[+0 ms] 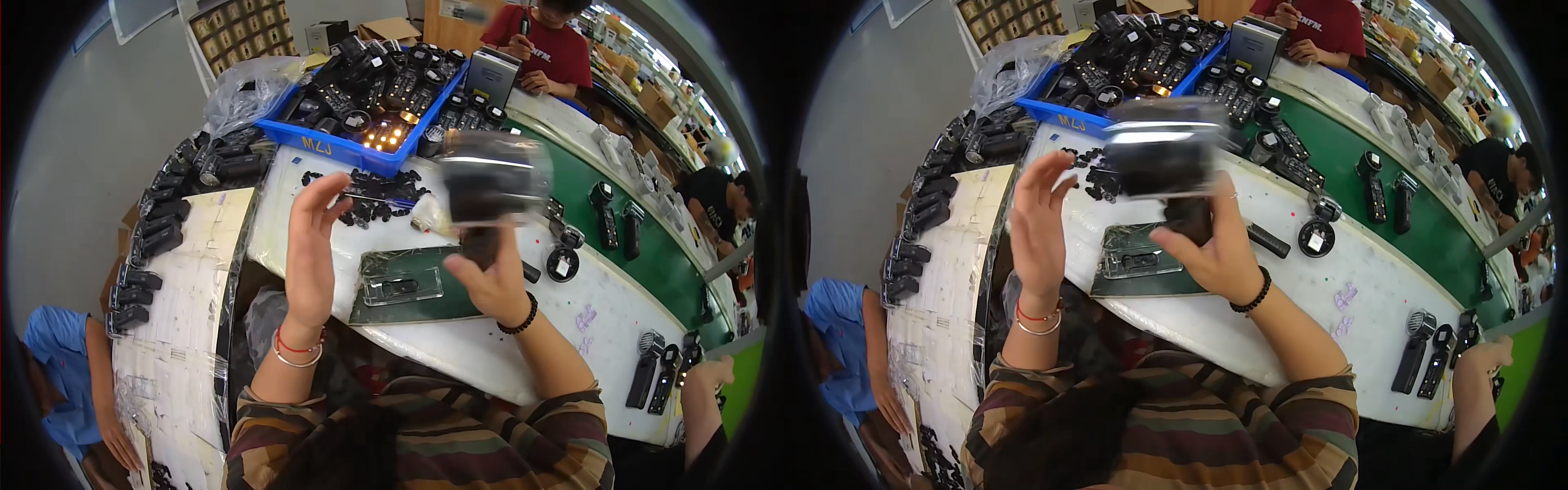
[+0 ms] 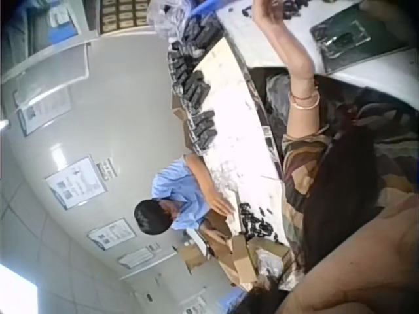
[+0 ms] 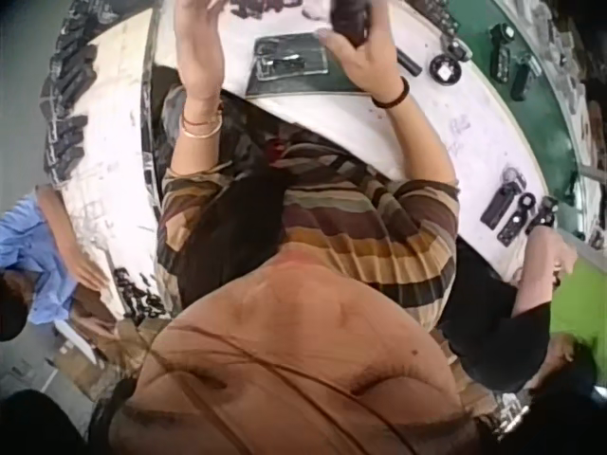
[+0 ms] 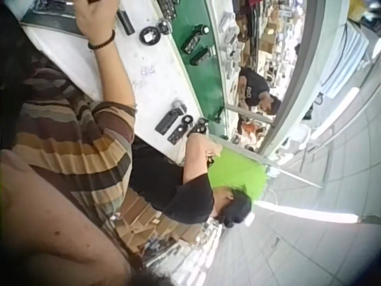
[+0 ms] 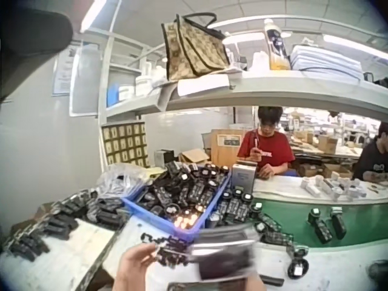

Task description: Assembling and cleaning electronic components at a production line workstation.

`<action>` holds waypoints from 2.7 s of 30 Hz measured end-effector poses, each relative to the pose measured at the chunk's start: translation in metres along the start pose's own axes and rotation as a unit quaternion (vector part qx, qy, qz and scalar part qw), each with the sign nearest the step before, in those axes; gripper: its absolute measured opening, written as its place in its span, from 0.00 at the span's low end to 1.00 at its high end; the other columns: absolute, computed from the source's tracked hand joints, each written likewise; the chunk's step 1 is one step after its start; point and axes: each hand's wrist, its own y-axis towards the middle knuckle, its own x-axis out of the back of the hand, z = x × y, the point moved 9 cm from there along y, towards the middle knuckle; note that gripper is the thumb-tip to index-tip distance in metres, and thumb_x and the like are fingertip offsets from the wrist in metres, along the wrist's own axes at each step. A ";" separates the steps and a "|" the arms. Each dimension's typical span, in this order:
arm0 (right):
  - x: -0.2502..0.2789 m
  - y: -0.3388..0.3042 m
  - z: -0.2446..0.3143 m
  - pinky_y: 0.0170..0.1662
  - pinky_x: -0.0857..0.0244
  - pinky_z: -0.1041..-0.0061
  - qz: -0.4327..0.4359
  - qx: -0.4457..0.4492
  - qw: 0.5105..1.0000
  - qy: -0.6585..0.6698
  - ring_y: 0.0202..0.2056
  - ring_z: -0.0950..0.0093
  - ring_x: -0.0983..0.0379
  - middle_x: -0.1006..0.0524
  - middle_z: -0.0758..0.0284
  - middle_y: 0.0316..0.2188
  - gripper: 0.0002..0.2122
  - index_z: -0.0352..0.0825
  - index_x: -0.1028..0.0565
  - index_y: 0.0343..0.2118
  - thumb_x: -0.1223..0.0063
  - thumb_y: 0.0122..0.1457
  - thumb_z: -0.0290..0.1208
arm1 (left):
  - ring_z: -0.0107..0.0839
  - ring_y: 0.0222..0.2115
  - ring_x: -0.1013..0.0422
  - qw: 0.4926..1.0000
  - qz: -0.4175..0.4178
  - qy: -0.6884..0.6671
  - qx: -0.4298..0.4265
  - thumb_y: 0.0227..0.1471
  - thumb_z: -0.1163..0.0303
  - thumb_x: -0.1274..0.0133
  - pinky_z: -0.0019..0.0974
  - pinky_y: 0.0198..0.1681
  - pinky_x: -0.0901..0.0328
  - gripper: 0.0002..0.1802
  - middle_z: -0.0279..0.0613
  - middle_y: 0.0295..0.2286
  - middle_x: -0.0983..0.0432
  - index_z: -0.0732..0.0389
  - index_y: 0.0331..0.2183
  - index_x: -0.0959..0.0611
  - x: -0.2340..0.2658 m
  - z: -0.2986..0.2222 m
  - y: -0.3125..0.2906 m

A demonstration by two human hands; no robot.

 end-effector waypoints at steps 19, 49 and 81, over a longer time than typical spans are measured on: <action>-0.076 -0.013 -0.020 0.39 0.41 0.70 0.252 0.177 0.861 -0.405 0.34 0.68 0.36 0.37 0.68 0.28 0.28 0.45 0.25 0.50 0.38 0.43 0.49 | 0.28 0.29 0.29 0.915 0.039 0.395 0.074 0.60 0.68 0.62 0.29 0.36 0.35 0.16 0.45 0.28 0.24 0.70 0.37 0.24 0.060 0.025 -0.048; -0.079 -0.016 -0.031 0.51 0.38 0.64 0.291 0.123 0.889 -0.332 0.49 0.63 0.33 0.28 0.62 0.48 0.27 0.35 0.32 0.53 0.42 0.53 0.45 | 0.46 0.25 0.26 0.786 0.153 0.599 0.025 0.52 0.71 0.49 0.39 0.29 0.32 0.06 0.47 0.24 0.23 0.63 0.29 0.20 0.009 0.018 -0.021; 0.033 -0.133 0.007 0.41 0.32 0.67 0.035 -0.235 0.917 -0.320 0.36 0.53 0.25 0.24 0.50 0.35 0.15 0.29 0.30 0.50 0.56 0.60 0.23 | 0.42 0.18 0.28 0.744 0.104 0.659 -0.040 0.51 0.70 0.51 0.38 0.21 0.35 0.06 0.43 0.18 0.26 0.60 0.25 0.22 0.014 0.012 -0.028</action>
